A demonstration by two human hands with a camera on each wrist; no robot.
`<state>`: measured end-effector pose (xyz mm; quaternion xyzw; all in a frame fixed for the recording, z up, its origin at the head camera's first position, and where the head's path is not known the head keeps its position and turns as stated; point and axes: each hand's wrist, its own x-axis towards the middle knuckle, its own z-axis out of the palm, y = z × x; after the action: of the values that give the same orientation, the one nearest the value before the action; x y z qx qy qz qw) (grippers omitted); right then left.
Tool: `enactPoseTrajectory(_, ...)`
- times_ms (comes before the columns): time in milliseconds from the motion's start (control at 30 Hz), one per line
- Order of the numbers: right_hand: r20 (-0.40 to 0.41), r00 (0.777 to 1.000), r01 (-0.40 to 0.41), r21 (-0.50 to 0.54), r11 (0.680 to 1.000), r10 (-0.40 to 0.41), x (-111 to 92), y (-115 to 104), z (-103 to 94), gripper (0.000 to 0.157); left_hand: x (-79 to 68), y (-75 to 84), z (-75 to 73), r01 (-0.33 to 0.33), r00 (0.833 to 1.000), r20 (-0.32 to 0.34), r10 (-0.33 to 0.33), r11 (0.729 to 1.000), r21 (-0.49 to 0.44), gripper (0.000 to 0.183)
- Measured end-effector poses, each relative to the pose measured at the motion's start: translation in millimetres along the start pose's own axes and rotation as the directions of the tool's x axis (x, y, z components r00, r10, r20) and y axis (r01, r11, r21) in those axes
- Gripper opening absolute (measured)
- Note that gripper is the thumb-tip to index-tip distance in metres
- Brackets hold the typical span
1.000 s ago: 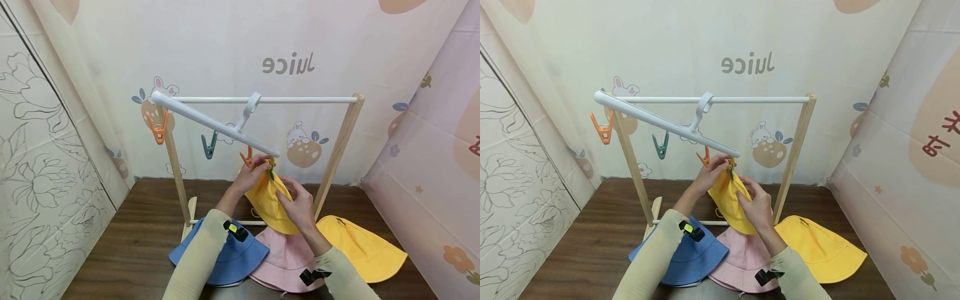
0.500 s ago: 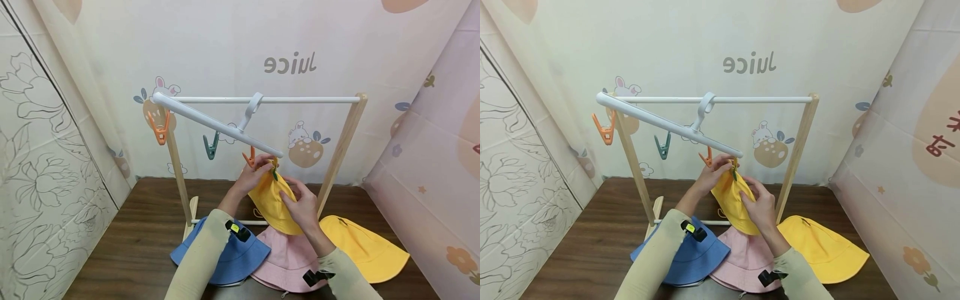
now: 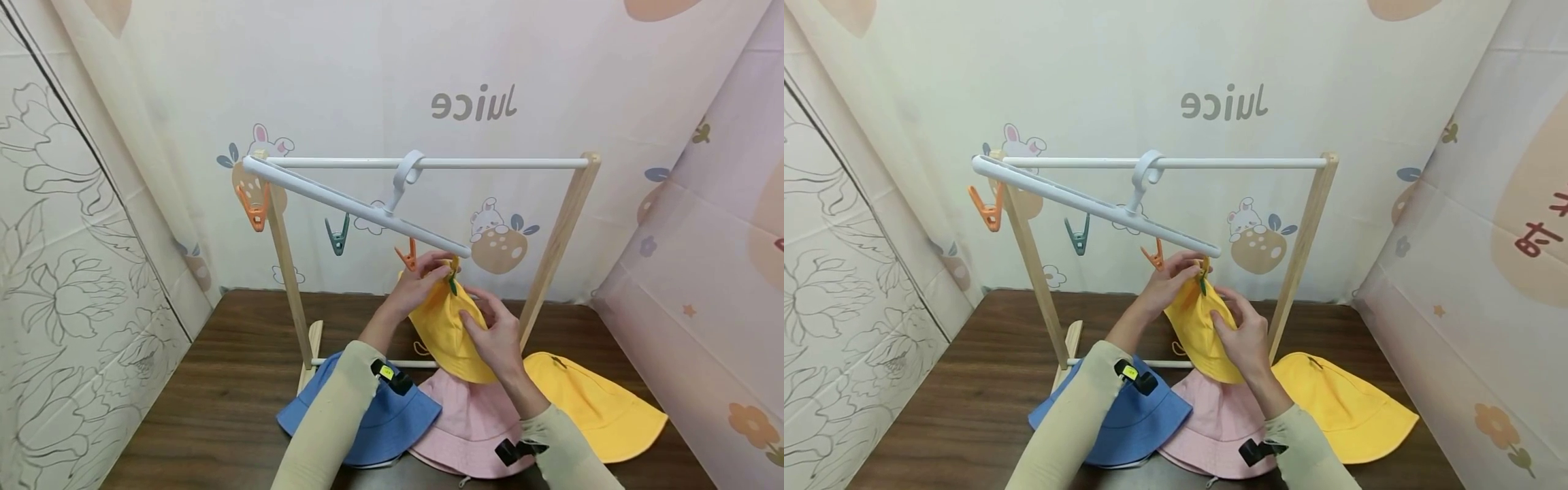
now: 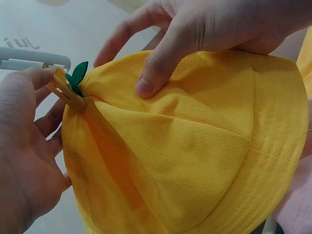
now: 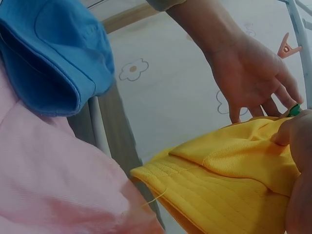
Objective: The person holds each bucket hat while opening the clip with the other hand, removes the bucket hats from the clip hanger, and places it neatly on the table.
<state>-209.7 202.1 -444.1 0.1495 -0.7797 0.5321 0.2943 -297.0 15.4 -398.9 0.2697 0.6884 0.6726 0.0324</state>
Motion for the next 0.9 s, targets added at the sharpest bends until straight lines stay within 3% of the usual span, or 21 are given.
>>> enactPoseTrajectory(633,0.027,1.000,0.009,0.010,1.000,-0.009,0.6,-0.4,-2.0,0.043,-1.9,4.4,-10.1,0.033,0.998,0.050,-0.035,0.999,0.037,0.040)
enactPoseTrajectory(900,0.031,0.999,0.014,-0.010,1.000,-0.014,-0.2,-2.2,-1.4,0.041,1.3,3.7,-11.8,-0.012,0.995,0.104,0.014,1.000,-0.018,0.041)
